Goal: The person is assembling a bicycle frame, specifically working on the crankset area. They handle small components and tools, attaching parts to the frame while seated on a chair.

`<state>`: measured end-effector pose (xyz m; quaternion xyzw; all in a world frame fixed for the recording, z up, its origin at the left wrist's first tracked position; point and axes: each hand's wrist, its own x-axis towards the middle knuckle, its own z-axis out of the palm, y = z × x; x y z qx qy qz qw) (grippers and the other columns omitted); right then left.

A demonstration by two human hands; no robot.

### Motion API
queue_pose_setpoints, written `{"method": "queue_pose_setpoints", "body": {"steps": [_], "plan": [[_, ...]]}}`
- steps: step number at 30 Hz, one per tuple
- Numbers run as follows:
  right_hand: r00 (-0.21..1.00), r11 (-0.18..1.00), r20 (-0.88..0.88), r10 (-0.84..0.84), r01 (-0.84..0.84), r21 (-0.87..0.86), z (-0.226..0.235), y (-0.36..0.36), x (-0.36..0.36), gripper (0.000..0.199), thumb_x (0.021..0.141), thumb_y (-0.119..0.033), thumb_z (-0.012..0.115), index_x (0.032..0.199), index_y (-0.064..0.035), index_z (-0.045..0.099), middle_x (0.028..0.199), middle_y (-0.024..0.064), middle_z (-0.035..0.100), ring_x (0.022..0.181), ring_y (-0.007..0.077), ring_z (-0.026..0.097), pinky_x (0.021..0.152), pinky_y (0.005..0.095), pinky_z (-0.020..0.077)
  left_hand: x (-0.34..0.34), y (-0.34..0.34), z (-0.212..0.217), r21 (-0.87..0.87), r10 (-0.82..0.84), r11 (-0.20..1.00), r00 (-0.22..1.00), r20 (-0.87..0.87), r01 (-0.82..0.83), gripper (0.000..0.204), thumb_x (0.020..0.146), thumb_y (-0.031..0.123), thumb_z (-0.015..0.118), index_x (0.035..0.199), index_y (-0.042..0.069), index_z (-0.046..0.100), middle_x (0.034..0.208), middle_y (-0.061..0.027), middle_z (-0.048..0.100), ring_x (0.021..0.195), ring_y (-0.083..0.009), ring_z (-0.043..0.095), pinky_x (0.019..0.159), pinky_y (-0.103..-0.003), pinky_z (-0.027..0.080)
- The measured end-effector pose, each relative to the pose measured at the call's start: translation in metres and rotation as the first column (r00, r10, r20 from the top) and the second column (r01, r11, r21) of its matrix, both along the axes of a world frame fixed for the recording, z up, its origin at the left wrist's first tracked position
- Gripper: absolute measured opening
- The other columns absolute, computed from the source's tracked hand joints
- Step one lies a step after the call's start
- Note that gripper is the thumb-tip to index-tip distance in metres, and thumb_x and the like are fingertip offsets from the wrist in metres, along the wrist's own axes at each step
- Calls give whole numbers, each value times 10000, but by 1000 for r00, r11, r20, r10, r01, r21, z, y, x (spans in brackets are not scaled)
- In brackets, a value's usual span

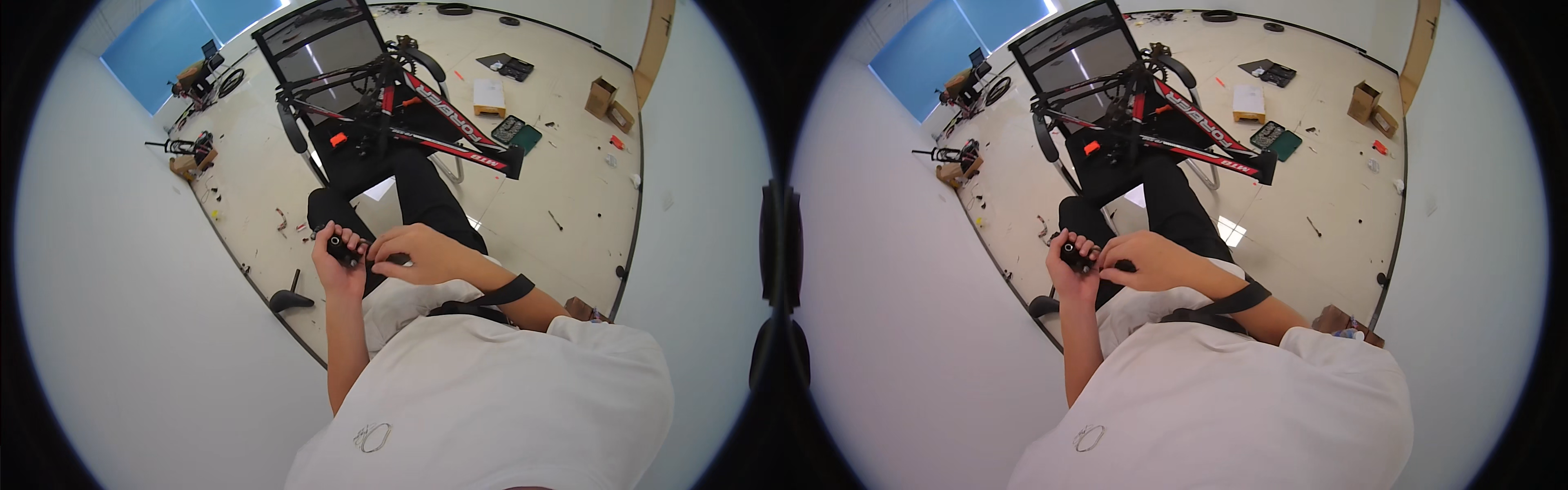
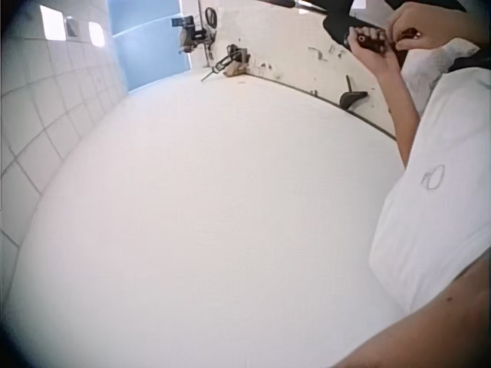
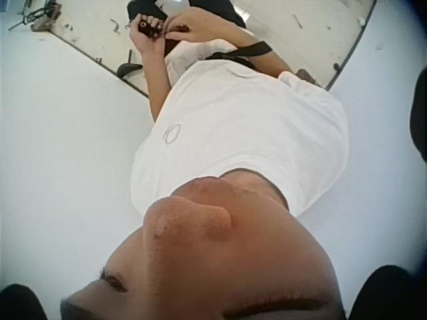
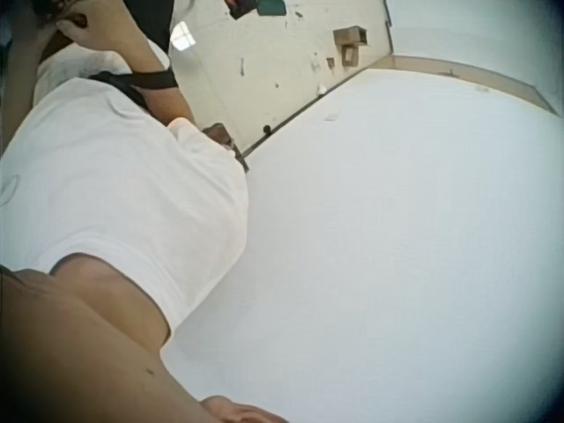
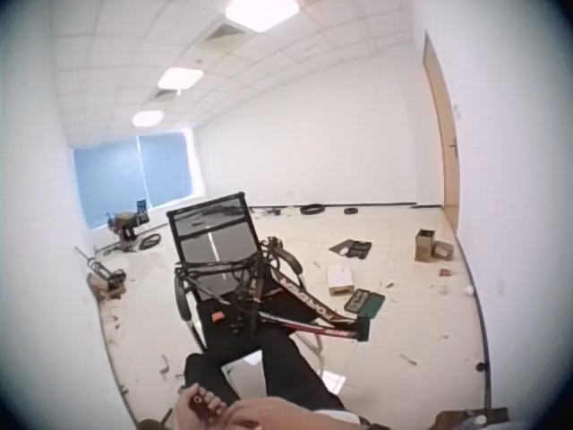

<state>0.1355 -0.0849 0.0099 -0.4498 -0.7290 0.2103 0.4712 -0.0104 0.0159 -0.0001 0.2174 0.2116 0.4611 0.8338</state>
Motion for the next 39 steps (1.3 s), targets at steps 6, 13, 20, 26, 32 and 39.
{"method": "queue_pose_setpoints", "body": {"steps": [6,13,20,26,32,39], "plan": [[929,962,255,-267,241,130,-4,4,20,254,874,-165,613,1078,-28,674,1133,86,666,1277,287,481,1031,407,343,-5,-4,3,40,-61,997,997,42,60,205,896,222,571,752,103,484,651,3,427,579,-115,429,555,-284,365],[872,945,-490,-3,-158,-287,12,-2,16,311,948,-125,475,1175,22,628,1197,149,618,1086,207,589,879,324,498,20,-28,-17,84,-175,978,969,-176,192,178,908,240,518,791,107,506,647,8,464,528,-110,452,430,-255,347],[990,1000,143,-11,8,23,4,-3,8,291,929,-222,547,805,-22,719,1395,163,465,1301,314,408,1056,424,303,6,-11,-5,13,-80,997,995,-59,81,167,896,207,568,779,112,498,648,13,450,557,-89,449,499,-235,363],[939,956,184,-291,293,15,-20,10,23,387,966,-301,471,1220,-47,614,1495,169,344,1392,339,297,1102,443,244,4,-13,6,95,-85,991,994,-66,91,187,910,221,562,774,114,491,633,14,429,541,-98,441,504,-259,362],[884,942,-464,58,-202,-268,7,-1,22,368,992,-247,428,1197,-32,647,1529,97,308,1368,229,343,1075,359,334,27,-41,-20,122,-205,967,966,-160,225,150,897,234,558,812,115,523,652,9,457,556,-97,475,460,-246,360],[988,986,-19,155,-156,-54,8,-1,21,391,963,-307,514,845,-6,735,1391,160,475,1283,305,453,1040,401,366,1,-3,-10,-24,-150,988,983,108,154,172,911,219,571,801,108,499,659,26,456,546,-81,441,499,-234,354]]}}
